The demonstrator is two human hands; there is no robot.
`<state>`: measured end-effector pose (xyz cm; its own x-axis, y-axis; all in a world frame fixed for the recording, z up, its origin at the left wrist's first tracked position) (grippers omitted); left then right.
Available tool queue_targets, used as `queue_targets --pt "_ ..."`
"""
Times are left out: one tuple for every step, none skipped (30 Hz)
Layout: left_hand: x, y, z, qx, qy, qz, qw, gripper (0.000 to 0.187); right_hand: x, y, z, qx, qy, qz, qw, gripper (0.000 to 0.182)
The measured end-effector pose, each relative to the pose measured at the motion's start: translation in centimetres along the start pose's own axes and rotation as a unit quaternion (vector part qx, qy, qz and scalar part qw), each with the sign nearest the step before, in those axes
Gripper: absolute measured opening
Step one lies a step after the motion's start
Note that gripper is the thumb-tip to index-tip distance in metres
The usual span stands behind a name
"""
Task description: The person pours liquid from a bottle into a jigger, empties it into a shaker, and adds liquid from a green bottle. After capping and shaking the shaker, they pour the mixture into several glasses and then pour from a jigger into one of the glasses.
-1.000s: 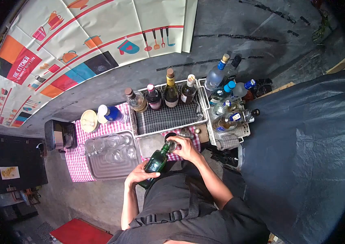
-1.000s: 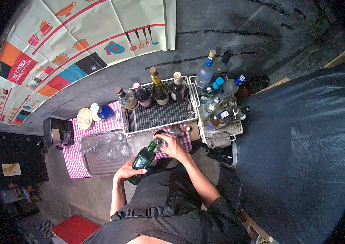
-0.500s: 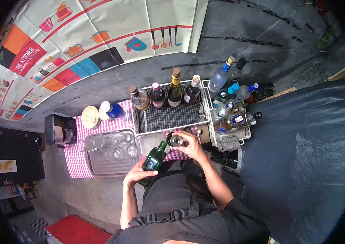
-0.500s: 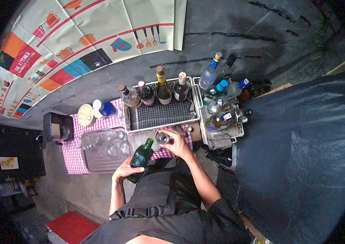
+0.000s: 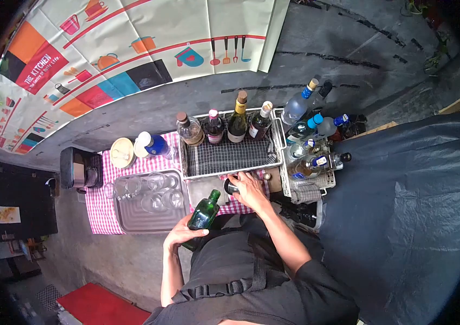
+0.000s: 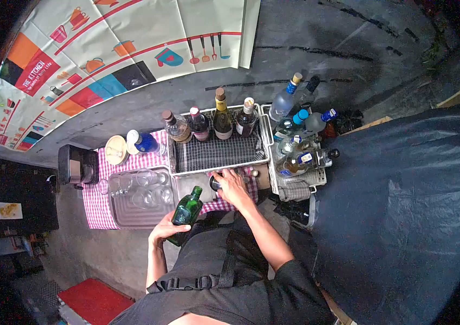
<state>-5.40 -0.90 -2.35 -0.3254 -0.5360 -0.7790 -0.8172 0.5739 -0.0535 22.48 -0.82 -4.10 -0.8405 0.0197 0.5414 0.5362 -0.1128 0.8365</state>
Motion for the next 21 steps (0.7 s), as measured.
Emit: queue_targets --pt "0.1 0.0 0.0 -0.001 0.0 -0.001 1.0 0.07 0.0 0.0 0.1 0.003 -0.001 -0.001 1.0 0.072" --pt "0.2 0.0 0.0 -0.001 0.003 -0.003 1.0 0.069 0.0 0.0 0.0 0.006 -0.003 -0.003 1.0 0.072" --pt "0.3 0.0 -0.1 -0.001 0.005 -0.005 1.0 0.069 0.0 -0.1 0.0 0.006 -0.002 -0.003 1.0 0.072" --pt "0.2 -0.1 -0.1 -0.001 0.005 -0.005 1.0 0.069 -0.1 -0.2 0.0 -0.001 -0.001 -0.009 1.0 0.072" --pt "-0.1 -0.2 -0.3 -0.008 0.002 -0.005 1.0 0.069 -0.1 -0.1 0.1 -0.008 0.0 -0.015 1.0 0.072" --pt "-0.2 -0.2 -0.4 -0.014 -0.002 -0.005 1.0 0.069 -0.1 -0.1 0.1 -0.008 0.0 -0.015 1.0 0.072" --pt "-0.1 -0.2 -0.4 -0.014 -0.002 -0.005 1.0 0.069 -0.1 0.0 0.1 0.002 -0.005 -0.014 1.0 0.072" --pt "0.2 0.0 -0.3 -0.015 0.008 0.001 1.0 0.07 -0.1 0.0 0.2 0.012 -0.01 -0.013 1.0 0.073" --pt "0.3 0.1 -0.3 -0.016 0.018 0.008 1.0 0.072 -0.1 0.1 0.2 0.012 -0.01 -0.013 1.0 0.073" --pt "0.4 0.1 -0.3 -0.016 0.017 0.008 1.0 0.072 0.0 0.2 0.2 0.012 -0.012 -0.011 1.0 0.073" --pt "0.2 0.0 -0.3 -0.014 0.015 0.004 1.0 0.073 0.0 0.2 0.2 0.011 -0.014 -0.009 1.0 0.074" --pt "0.1 0.0 -0.4 -0.012 0.014 0.0 1.0 0.075 -0.1 0.2 0.2 0.011 -0.014 -0.009 1.0 0.074" --pt "0.0 0.0 -0.4 -0.012 0.013 0.0 1.0 0.075 -0.2 0.2 0.1 0.006 -0.014 -0.007 1.0 0.074" --pt "0.0 0.0 -0.4 -0.013 0.01 -0.009 1.0 0.076 -0.1 0.3 0.1 0.002 -0.015 -0.005 1.0 0.075" --pt "0.0 0.0 -0.5 -0.015 0.008 -0.018 1.0 0.077 -0.1 0.3 0.1 0.001 -0.014 -0.005 1.0 0.075" --pt "0.0 0.1 -0.5 -0.015 0.008 -0.018 1.0 0.077 0.0 0.4 0.1 -0.005 -0.01 -0.014 1.0 0.074" --pt "0.1 0.2 -0.6 -0.013 0.011 -0.019 1.0 0.078 0.2 0.7 0.1 -0.012 -0.006 -0.022 1.0 0.074" --pt "0.2 0.3 -0.6 -0.011 0.015 -0.02 1.0 0.079 0.3 1.0 0.1 -0.012 -0.006 -0.022 1.0 0.074" --pt "0.4 0.3 -0.6 -0.01 0.014 -0.02 1.0 0.079 0.4 1.3 0.2 -0.011 -0.011 0.002 1.0 0.073" --pt "0.5 0.4 -0.5 -0.005 0.005 -0.031 1.0 0.081 0.6 1.6 0.3 -0.011 -0.015 0.026 0.999 0.072" --pt "0.6 0.5 -0.6 -0.001 -0.005 -0.041 0.999 0.084 0.9 1.9 0.3 -0.011 -0.014 0.026 1.0 0.072"
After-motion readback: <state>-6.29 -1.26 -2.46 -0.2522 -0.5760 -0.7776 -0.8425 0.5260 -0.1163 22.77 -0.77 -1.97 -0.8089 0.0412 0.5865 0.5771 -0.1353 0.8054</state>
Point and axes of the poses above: each hand's wrist, its own z-axis towards the middle knuckle, its own y-axis out of the back of the hand, x = y × z, the point moved 4 cm from there along z, towards the middle knuckle, and after that the axes turned 10 degrees about -x, right-handed, at the moved point
